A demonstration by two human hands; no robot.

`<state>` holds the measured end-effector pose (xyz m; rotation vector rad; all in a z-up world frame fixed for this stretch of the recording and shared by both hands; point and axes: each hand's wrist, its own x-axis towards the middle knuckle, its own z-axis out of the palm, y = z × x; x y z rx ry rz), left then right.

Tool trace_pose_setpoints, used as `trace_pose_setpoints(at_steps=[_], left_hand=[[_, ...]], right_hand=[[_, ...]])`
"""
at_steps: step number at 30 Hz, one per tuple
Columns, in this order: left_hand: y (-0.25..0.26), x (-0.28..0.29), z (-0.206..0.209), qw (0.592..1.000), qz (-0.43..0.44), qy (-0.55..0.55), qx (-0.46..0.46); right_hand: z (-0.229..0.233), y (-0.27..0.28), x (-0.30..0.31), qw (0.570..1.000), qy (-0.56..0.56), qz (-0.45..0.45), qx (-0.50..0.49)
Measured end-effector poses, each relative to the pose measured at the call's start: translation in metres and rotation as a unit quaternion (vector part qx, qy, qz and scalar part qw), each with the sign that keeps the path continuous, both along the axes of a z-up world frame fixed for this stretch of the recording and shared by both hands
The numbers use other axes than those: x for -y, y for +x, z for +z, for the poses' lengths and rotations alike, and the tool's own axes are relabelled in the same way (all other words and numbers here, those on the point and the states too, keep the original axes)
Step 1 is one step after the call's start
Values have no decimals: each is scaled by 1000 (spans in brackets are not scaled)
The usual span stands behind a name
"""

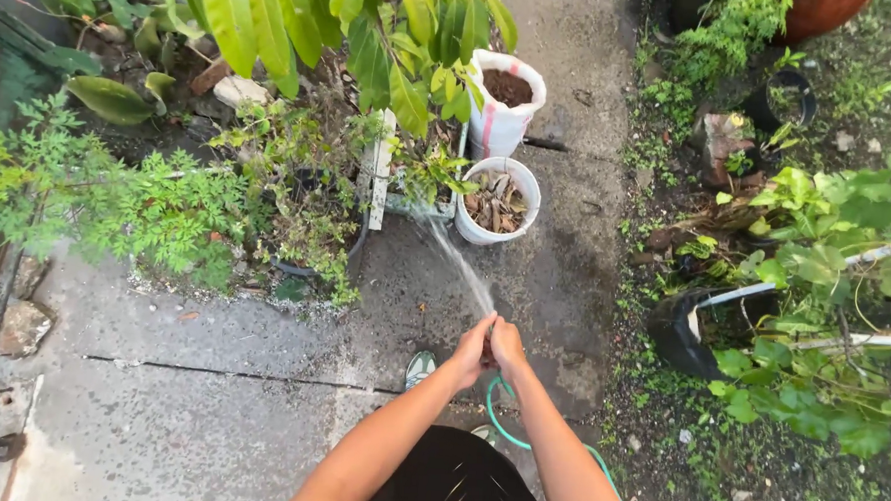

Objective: Watering various potted plants in a garden area using a hose.

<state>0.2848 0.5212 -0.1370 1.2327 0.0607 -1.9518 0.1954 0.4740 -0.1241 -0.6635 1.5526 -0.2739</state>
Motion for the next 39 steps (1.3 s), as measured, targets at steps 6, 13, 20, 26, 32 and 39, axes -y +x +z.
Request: trace_pose_setpoints(at_steps=[6, 13, 20, 26, 32, 39], left_hand=[[-4, 0, 16, 1000, 5, -17, 12], [-24, -8, 33, 999, 23, -20, 10], [-46, -10, 32, 999, 15, -35, -1], [-56, -18, 42, 999, 8, -40, -16], [-63, -23, 50, 999, 1, -33, -17], [-71, -28, 52, 999, -8, -49, -16]], right_hand=[[-39, -23, 0, 997, -71, -12, 7], [-6, -36, -3, 996, -84, 25, 14], [1, -54, 0, 998, -59, 27, -7], [-9, -73, -7, 996, -88, 10, 20], [7, -79, -14, 998, -56, -3, 15], [-29, -100, -13, 998, -56, -14, 11]])
